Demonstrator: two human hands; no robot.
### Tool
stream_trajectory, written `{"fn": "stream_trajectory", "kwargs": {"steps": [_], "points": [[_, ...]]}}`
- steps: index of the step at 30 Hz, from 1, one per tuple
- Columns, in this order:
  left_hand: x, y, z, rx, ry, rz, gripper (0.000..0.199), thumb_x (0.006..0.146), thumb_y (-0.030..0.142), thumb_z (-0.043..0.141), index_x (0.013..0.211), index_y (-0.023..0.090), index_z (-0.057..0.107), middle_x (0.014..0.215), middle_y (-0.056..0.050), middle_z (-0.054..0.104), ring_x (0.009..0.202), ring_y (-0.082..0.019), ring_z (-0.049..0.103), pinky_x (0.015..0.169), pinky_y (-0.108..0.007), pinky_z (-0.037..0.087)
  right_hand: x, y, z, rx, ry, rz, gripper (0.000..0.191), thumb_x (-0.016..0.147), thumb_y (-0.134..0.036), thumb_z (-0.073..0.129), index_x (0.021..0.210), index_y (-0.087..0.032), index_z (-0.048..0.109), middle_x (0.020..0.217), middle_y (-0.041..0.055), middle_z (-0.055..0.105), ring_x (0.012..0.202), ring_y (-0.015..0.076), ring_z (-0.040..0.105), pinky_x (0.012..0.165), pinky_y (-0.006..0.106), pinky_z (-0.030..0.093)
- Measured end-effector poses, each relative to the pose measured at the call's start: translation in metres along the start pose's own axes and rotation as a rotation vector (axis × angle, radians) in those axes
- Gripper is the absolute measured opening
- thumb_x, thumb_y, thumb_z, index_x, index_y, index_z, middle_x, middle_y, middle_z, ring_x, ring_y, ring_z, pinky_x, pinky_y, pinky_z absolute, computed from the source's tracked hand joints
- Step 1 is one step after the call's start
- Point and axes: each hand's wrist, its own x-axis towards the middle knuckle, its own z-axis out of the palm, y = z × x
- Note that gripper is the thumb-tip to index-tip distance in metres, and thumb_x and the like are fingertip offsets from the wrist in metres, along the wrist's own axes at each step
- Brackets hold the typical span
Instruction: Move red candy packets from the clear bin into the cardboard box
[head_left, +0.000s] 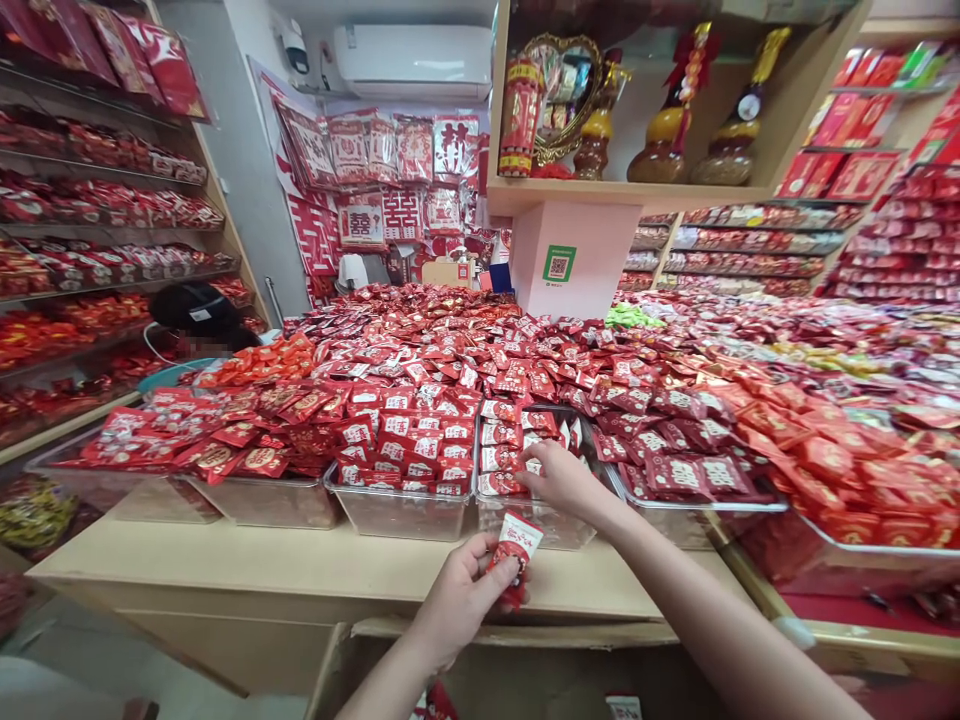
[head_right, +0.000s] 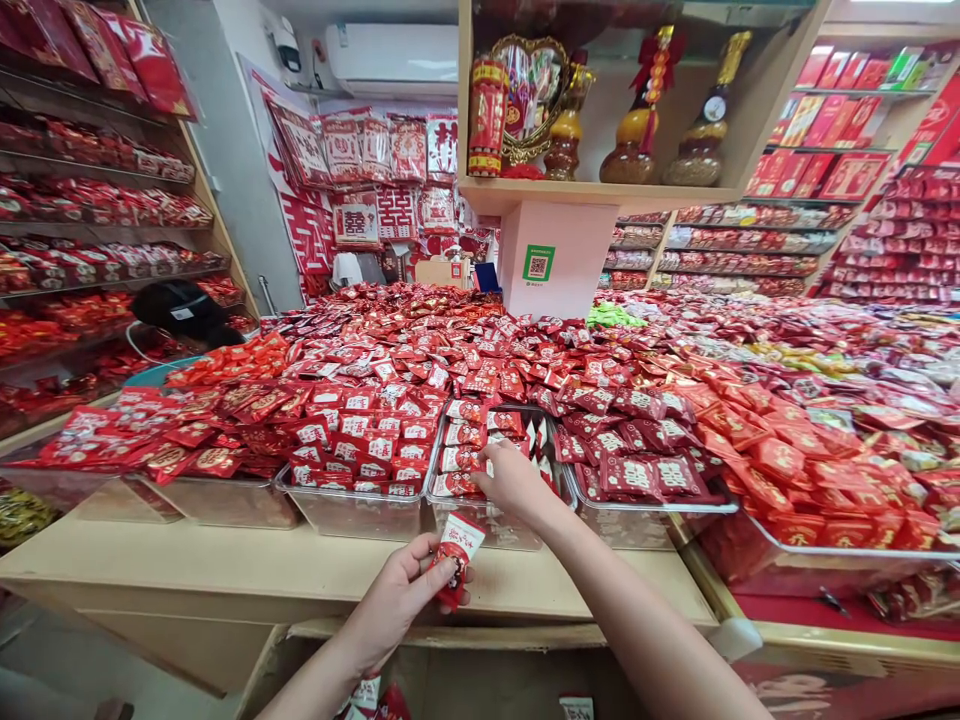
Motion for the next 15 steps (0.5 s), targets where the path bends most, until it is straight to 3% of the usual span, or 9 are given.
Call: {"fn": "stream_trajectory", "kwargs": {"steps": [3,8,12,15], "points": [[0.001,-0.001,-0.002,-0.005,-0.001,0.003,0.026,0.074,0.035,0.055,0.092,0.016,0.053,0.074,-0.004,0.065,0.060,-0.013,0.060,0.052,-0.021,0.041,-0.025,-0.010,-0.008,0.127,0.065,-0.048,0.020,0.076,-0.030,0.047,0.084,-0.016,0.059,0.083,0.0069,0.060,0.072,0.0159,0.055,0.066,0.025,0.039],[0.000,0.001,-0.001,-0.006,-0.030,0.036,0.026,0.079,0.035,0.049,0.098,0.017,0.048,0.084,-0.006,0.063,0.064,-0.014,0.061,0.052,-0.022,0.042,-0.068,-0.024,0.001,0.483,-0.015,-0.018,0.025,0.074,-0.036,0.050,0.091,-0.018,0.055,0.076,0.0041,0.060,0.066,0.0158,0.055,0.060,0.026,0.041],[-0.002,0.004,0.001,-0.011,-0.051,0.063,0.028,0.081,0.035,0.045,0.104,0.018,0.044,0.085,-0.006,0.062,0.067,-0.015,0.062,0.053,-0.022,0.043,-0.073,-0.024,0.020,1.027,-0.145,0.086,0.031,0.071,-0.034,0.056,0.096,-0.018,0.048,0.064,-0.0012,0.054,0.057,0.0122,0.053,0.054,0.024,0.042],[-0.004,0.005,0.002,-0.031,-0.060,0.056,0.030,0.082,0.035,0.044,0.106,0.019,0.042,0.087,-0.005,0.061,0.067,-0.015,0.061,0.053,-0.023,0.043,-0.071,-0.022,0.025,1.206,-0.180,0.101,0.037,0.062,-0.031,0.065,0.091,-0.017,0.049,0.070,-0.0007,0.056,0.064,0.0119,0.054,0.059,0.024,0.043]]}}
